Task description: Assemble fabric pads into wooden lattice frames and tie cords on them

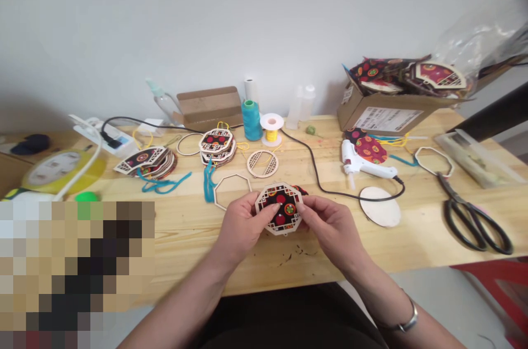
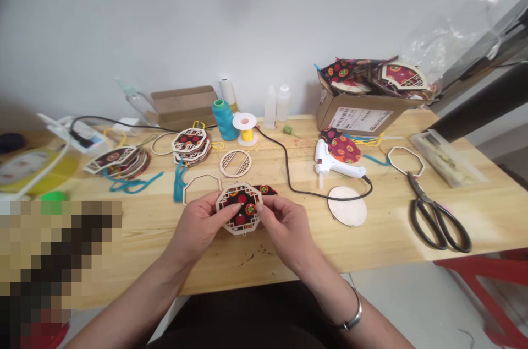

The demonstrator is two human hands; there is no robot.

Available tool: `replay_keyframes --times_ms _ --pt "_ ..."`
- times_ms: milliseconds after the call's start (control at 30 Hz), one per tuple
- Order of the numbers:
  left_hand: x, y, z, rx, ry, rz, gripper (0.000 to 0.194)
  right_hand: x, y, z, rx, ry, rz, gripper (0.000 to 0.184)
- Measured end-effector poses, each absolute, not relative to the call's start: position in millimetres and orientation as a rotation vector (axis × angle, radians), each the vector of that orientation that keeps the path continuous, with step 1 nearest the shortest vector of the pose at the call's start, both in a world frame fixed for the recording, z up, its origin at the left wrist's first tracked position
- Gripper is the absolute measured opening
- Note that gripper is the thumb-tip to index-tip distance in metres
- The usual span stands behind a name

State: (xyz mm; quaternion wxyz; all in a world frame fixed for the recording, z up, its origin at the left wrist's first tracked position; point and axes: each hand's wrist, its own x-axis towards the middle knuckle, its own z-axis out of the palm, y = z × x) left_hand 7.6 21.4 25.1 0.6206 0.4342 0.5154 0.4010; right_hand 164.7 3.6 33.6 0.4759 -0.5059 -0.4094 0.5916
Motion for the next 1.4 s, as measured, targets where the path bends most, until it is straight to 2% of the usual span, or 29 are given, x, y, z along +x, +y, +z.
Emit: replay_keyframes --times_ms 267,433,633,700,800,900,967,1033,1133,1233,1400 --pt "4 22 21 0.859 0.979 1.037 0.019 171 6 32 -1.322 -0.952 1.39 0.022" --pt "3 23 17 0.893 1.016 1.059 0.016 174 6 27 -1.325 -0.987 1.352 0.025" --pt "2 23 15 0.996 1.114 1.058 0.021 173 6 26 -1.306 -1.063 1.3 0.022" --pt "2 23 15 1.006 1.159 1.098 0.023 174 5 25 -1.308 -1.13 1.15 0.019" --pt "3 23 16 0.946 1.148 1.166 0.029 176 3 23 -1.27 -1.327 0.682 0.012" --pt "4 22 17 0.873 0.96 1.157 0.038 177 1 18 -1.153 -1.566 0.239 0.025" --pt "4 21 17 0.87 0.793 1.122 0.051 175 -1 14 -1.062 -1.697 0.082 0.032" --pt "3 20 17 0.873 0.681 1.094 0.064 172 -4 11 -0.987 -1.8 -0.001 0.036" --pt "1 18 18 0.859 0.665 1.073 0.071 168 -9 8 -0.949 -1.903 -0.033 0.042" --pt "1 17 23 0.828 0.675 1.059 0.07 165 -13 10 -0.954 -1.975 -0.019 0.045" --pt "-1 17 28 0.725 0.64 1.054 0.063 163 -15 21 -0.938 -2.02 0.073 0.033"
